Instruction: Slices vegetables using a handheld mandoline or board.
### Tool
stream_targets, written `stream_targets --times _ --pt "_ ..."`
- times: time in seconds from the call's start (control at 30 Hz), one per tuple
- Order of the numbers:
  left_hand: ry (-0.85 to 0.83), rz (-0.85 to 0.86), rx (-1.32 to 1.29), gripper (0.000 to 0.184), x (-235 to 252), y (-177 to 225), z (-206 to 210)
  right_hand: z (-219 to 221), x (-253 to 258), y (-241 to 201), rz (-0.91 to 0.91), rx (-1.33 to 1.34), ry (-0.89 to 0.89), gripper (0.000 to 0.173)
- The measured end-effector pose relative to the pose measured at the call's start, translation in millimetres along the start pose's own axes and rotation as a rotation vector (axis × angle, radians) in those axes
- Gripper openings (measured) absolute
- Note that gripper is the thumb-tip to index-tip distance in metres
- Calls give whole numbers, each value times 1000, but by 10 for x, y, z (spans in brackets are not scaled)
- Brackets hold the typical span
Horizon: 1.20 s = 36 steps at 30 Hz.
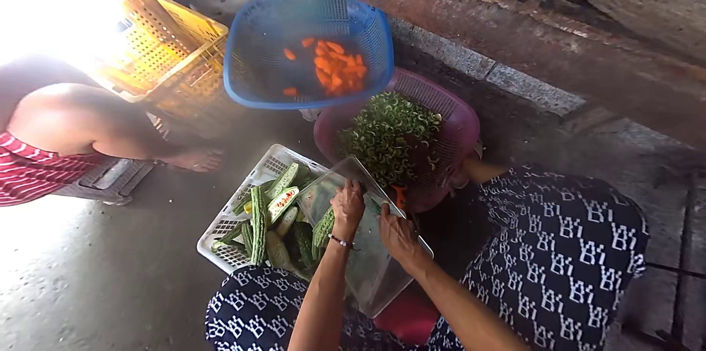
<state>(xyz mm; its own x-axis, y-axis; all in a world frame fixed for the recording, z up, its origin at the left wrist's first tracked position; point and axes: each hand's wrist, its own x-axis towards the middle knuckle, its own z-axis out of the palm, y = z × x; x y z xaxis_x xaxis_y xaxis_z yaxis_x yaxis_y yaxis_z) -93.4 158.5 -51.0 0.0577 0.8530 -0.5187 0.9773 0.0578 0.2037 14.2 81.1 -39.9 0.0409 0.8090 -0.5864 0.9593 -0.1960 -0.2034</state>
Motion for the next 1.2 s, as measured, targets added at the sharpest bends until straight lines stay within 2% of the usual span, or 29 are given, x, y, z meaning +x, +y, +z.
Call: stream_targets --times 0.2,0.4,0.63,0.73,0.87,1.07,1.2 --pt "-5 -2 5 52 1 16 10 6 33 -42 27 -36 -4 43" --pt "22 0 -3 49 2 2 33 -29 412 -120 -10 65 -78 47" --pt "26 -11 -28 51 -20 -22 8 150 -42 151 62 19 -151 47" --pt "51 -7 -42 48 -18 -19 25 115 -141 221 68 42 -120 47" --pt "45 -9 -38 47 -23 -27 39 -18 -110 94 14 40 2 47" --pt "27 -9 -41 49 -21 -18 13 -88 -38 -61 11 -53 -32 46" --pt "42 -3 -46 49 -32 -16 49 -44 179 -146 0 -19 -31 45"
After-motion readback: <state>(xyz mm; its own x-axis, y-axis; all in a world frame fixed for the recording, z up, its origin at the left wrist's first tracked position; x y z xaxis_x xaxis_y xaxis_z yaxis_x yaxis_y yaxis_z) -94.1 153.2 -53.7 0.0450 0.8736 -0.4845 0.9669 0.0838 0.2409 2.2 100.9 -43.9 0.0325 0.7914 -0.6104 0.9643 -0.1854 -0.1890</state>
